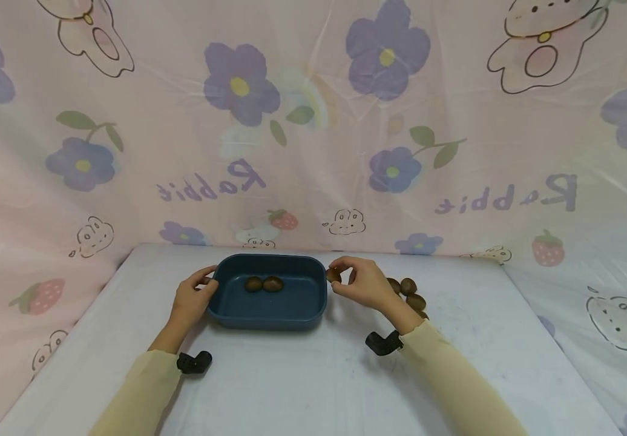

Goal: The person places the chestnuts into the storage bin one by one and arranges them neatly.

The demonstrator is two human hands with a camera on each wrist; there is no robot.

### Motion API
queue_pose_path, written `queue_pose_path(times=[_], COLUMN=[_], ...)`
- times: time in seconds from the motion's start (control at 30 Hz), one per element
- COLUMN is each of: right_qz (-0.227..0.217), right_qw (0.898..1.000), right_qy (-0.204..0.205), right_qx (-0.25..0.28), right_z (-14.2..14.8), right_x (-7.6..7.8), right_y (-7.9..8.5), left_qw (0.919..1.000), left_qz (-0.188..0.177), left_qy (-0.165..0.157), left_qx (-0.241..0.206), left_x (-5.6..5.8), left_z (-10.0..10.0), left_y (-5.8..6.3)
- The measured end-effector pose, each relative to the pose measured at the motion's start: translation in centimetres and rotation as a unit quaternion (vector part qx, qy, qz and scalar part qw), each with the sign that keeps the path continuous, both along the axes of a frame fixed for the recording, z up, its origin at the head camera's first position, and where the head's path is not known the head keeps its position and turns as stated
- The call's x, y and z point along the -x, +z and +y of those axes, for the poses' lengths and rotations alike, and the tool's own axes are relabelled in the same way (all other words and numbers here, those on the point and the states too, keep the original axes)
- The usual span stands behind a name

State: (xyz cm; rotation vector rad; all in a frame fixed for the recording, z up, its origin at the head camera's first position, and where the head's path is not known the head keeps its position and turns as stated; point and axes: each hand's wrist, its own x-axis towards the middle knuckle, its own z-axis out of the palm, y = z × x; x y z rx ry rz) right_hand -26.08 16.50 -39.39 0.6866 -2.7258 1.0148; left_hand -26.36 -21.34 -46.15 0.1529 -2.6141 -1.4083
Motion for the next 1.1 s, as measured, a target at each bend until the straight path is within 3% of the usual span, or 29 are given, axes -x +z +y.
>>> queue_pose_path(times=[0.77, 1.1], right_qz=[-0.011, -0.004], right_qw=[0.999, 0.997], right_qy=[0.034, 0.064], right_qx=[0.022, -0.04], right_z=[-5.0, -7.3], right_x=[3.3, 4.3], right_y=[-1.1, -1.9], left_qw=[1.0, 0.9999], left_qz=[-0.001, 0.009], left_qy=[-0.002, -0.006], left_qx=[-0.005, 0.0], left_x=[0.0, 0.0], left_z=[0.0, 0.0], left_y=[-0.2, 0.0])
